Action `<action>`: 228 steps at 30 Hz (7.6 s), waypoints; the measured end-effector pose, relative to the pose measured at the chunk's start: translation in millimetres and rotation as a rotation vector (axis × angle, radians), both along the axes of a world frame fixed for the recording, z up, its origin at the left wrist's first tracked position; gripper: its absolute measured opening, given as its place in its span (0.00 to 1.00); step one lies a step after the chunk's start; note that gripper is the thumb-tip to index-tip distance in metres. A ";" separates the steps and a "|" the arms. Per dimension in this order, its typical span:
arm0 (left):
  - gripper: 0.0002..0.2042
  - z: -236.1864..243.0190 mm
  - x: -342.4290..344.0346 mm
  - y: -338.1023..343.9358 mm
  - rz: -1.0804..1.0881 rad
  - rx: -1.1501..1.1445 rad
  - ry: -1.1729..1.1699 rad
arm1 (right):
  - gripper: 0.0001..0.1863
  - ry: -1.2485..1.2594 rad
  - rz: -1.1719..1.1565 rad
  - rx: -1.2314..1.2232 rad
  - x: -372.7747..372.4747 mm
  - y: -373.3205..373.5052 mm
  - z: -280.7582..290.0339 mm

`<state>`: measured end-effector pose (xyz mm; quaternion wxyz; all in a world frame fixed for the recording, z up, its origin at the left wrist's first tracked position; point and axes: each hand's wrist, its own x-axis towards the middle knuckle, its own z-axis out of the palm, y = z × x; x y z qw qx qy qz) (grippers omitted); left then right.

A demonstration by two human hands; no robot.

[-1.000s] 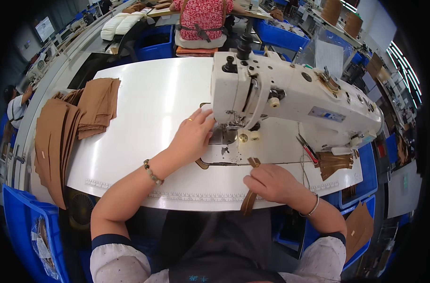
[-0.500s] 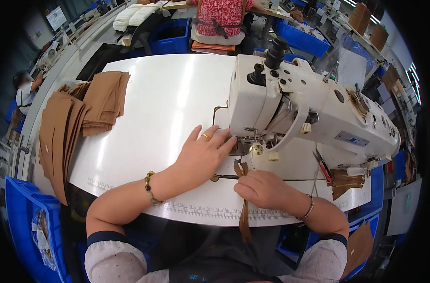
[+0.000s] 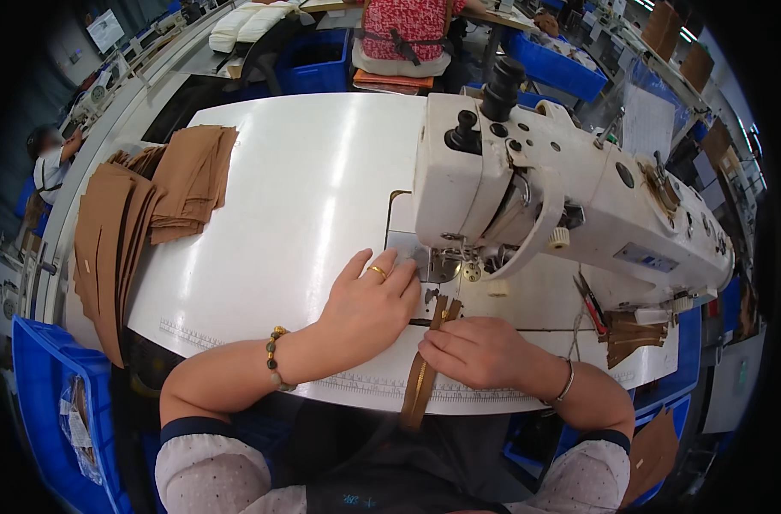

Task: Using an industrial sewing machine to assemble leather bag components, including sewing zippers and aligning edges.

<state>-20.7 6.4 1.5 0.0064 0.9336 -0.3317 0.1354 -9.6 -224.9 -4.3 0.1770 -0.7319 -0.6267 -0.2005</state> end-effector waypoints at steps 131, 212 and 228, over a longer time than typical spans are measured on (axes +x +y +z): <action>0.29 -12.7 3.7 -3.2 -0.032 -0.171 0.021 | 0.16 -0.139 -0.366 -0.019 43.2 -11.1 -28.5; 0.36 0.8 -6.6 2.2 -0.102 -0.189 0.198 | 0.15 0.154 -0.213 0.082 5.4 -0.1 -17.1; 0.35 -2.8 -2.7 0.2 -0.066 -0.168 0.209 | 0.18 0.297 -0.364 -0.003 12.3 2.7 -16.1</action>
